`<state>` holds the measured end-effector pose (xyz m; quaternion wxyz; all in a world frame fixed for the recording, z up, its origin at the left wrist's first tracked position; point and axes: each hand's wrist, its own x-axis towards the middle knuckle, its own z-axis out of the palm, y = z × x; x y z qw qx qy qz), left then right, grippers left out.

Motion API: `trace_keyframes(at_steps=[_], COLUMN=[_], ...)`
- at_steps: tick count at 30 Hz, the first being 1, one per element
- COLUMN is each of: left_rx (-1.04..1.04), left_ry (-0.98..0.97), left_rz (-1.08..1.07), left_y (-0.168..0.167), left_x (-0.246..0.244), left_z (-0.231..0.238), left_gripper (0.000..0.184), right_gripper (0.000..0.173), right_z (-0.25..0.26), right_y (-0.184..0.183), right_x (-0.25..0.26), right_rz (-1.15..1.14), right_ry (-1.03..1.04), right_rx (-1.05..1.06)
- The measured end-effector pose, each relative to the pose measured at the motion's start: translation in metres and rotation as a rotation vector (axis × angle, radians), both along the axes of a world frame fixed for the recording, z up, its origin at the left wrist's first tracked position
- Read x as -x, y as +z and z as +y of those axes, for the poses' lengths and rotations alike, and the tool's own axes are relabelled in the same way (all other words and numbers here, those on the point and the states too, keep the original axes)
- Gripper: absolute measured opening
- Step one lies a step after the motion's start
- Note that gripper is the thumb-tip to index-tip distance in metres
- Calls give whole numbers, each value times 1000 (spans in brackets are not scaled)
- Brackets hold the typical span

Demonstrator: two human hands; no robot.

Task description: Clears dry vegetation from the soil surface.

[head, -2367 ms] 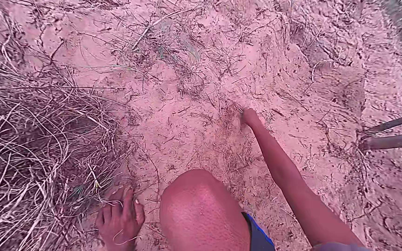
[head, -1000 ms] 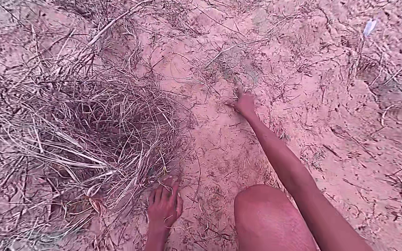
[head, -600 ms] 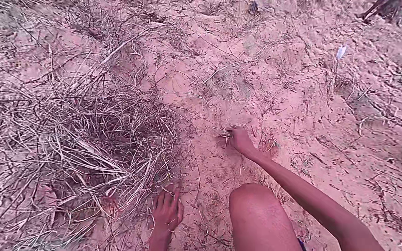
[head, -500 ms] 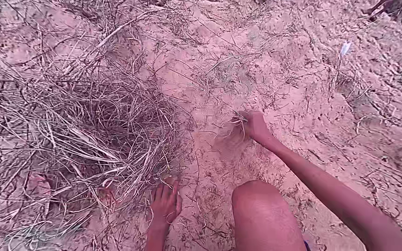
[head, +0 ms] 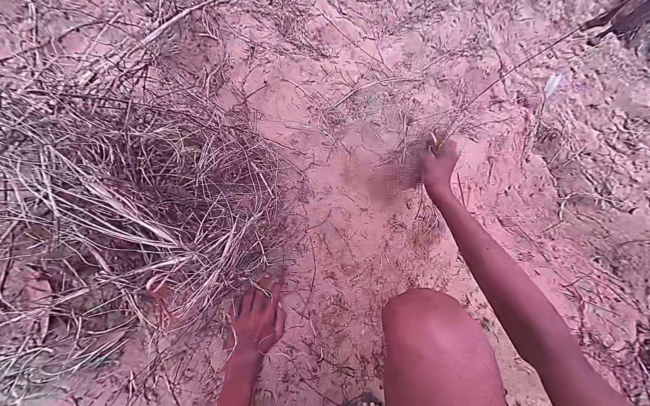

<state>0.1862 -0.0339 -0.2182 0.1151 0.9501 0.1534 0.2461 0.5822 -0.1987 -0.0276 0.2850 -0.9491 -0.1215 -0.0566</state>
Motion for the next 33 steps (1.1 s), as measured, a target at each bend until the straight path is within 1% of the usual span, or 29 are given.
trace_keyframes(at_steps=[1, 2, 4, 5, 6, 8, 10, 13, 15, 18, 19, 21, 22, 23, 25, 26, 28, 30, 33], left_rx=[-11, -14, -22, -33, -32, -37, -41, -56, -61, -75, -80, -90, -87, -85, -94, -96, -90, -95, -98], left_ry=[-7, -7, 8, 15, 5, 6, 10, 10, 16, 34, 40, 46, 44, 45, 51, 54, 63, 71, 59], left_rz=[11, 6, -14, -15, -6, -2, 12, 31, 48, 74, 76, 72, 70, 78, 92, 91, 89, 90, 87], left_y=[1, 1, 0, 0, 1, 3, 4, 4, 5, 3, 3, 2, 2, 1, 1, 1, 1, 3, 2], left_x=[5, 3, -2, -3, 1, 2, -2, 2, 2, 4, 4, 5, 4, 5, 6, 5, 2, 4, 2], left_z=[1, -1, -1, -1, 0, 0, -1, 0, 1, 0, -1, 0, 1, 0, 0, 0, -1, 0, -3], left_gripper=[46, 46, 46, 46, 46, 47, 47, 47, 46, 45, 46, 46, 46, 45, 45, 45, 46, 46, 47], right_gripper=[37, 36, 38, 40, 43, 43, 43, 42, 47, 58, 61, 69, 67, 62, 51, 47, 44, 43, 44], right_z=[-8, -16, -29, -36, -50, -68, -74, -63, -43, -6, 1, 10, 10, 8, 4, 2, -4, -8, -18], right_y=[-7, -10, -12, -14, -19, -29, -35, -51, -61, -73, -76, -82, -86, -93, -108, -113, -114, -116, -123], right_x=[-1, -10, -32, -42, -50, -75, -102, -129, -144, -153, -156, -161, -166, -169, -171, -170, -166, -153, -140], right_rz=[93, 127, 75, 87, 150, 226, 212, 282, 382, 520, 531, 501, 471, 437, 330, 287, 302, 325, 260], right_ry=[6, 13, -137, -232, -310, -380, -433, -381, -275, -134, -123, -97, -90, -89, -100, -109, -141, -149, -86], right_rx=[114, 186, 136, 135, 162, 159, 108, 67, 90, 328, 401, 463, 462, 456, 354, 246, -41, -279, -466])
